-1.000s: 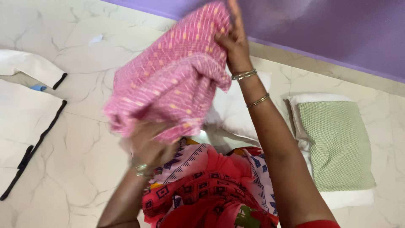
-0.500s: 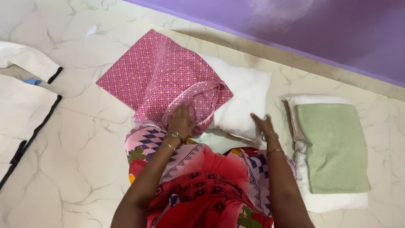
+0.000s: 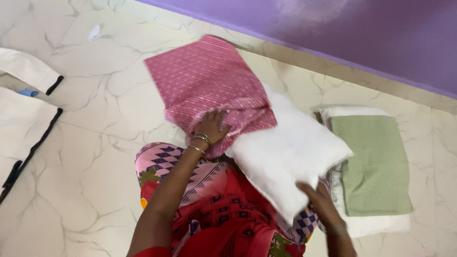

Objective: The person sits on the floor and puts a pink patterned pillowcase onto a white pillow, smoothing and adjusting it. Then the person puts a green patterned pillowcase onto another white pillow, smoothing and adjusting it.

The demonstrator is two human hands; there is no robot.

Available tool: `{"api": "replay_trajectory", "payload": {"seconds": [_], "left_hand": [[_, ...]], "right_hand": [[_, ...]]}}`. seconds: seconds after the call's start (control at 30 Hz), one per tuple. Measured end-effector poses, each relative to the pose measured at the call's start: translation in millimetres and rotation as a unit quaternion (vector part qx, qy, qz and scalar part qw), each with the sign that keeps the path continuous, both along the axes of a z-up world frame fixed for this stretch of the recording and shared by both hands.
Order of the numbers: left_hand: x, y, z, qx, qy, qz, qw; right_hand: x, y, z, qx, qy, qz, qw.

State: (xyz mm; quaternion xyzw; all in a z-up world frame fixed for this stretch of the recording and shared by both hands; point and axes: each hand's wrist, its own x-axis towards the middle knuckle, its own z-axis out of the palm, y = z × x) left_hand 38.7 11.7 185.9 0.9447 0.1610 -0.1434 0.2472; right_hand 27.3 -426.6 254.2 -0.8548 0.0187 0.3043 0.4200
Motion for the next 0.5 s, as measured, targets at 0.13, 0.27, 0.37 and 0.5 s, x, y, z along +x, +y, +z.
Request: {"api": "replay_trajectory", "payload": {"seconds": [0.13,0.27,0.37,0.5], "left_hand": [[-24,-35,26,-0.030,0.023,-0.087,0.995],[-47,-78,34,-0.013,0.052,-0.131,0.990],[-48,-82,29,-0.018,0.032,-0.128,0.991],[-45,-75,25,-0.044,0.017,-0.106,0.993]], "right_hand": [[-27,-43,67,-0.137,0.153,0.218,0.954],[-35,-20,130,-0.109,0.178,0.350,0.913],[-17,21,151,-0.209,0.028,0.484,0.849],[34,89,132,-0.309,-0.148,0.506,0.792]]}}
